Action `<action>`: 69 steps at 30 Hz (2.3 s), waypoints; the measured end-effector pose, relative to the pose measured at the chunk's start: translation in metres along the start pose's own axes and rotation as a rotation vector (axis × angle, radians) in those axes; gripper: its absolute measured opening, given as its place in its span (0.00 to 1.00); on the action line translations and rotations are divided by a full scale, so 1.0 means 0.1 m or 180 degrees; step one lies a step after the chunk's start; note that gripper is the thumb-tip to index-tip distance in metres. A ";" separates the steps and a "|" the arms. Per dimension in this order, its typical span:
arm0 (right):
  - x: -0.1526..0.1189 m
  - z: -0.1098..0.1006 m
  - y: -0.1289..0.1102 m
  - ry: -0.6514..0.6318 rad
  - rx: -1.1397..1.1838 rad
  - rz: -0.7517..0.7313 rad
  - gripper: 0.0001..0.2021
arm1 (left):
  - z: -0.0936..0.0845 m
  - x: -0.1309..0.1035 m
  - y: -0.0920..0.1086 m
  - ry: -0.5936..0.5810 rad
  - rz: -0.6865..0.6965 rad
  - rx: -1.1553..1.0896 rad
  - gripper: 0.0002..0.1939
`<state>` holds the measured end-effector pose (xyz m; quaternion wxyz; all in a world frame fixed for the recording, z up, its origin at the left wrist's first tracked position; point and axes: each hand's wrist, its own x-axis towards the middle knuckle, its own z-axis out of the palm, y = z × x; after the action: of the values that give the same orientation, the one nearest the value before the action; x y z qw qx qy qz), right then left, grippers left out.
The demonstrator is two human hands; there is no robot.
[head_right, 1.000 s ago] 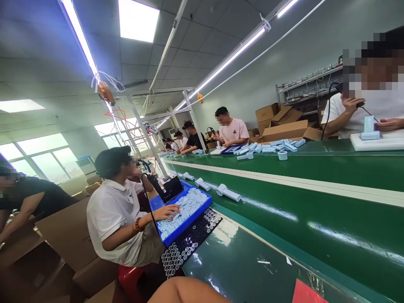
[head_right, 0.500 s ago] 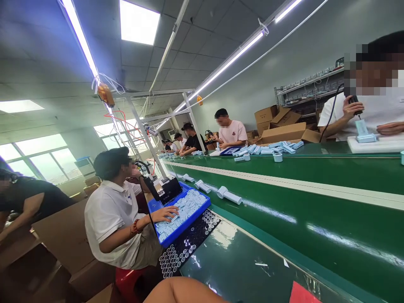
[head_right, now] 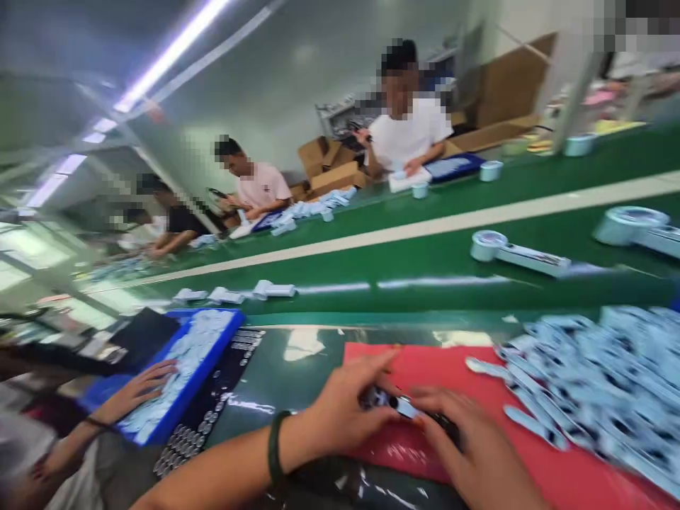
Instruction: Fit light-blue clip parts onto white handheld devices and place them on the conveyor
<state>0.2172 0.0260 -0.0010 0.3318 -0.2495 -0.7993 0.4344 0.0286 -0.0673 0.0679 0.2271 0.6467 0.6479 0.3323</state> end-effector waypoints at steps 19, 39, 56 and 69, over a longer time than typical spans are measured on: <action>-0.02 -0.11 -0.26 -0.0873 -0.0575 0.0005 0.21 | 0.10 -0.15 0.11 0.0044 0.0042 0.0441 0.44; -0.24 -0.44 -0.16 0.0143 -0.1472 -0.0230 0.15 | -0.02 0.01 -0.02 -0.0163 0.1192 0.1764 0.49; -0.21 -0.63 0.05 0.0503 -0.3495 -0.0100 0.10 | -0.52 2.67 -0.86 -0.0448 0.1271 0.2671 0.43; -0.12 -0.18 -0.16 0.0284 -0.0655 0.0503 0.10 | -2.39 1.08 -1.94 0.0285 -0.1723 0.3039 0.48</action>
<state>0.2370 0.0196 0.0165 0.3044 -0.3635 -0.8020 0.3634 -0.2839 0.0184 0.1038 -0.0418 0.4733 0.8789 -0.0417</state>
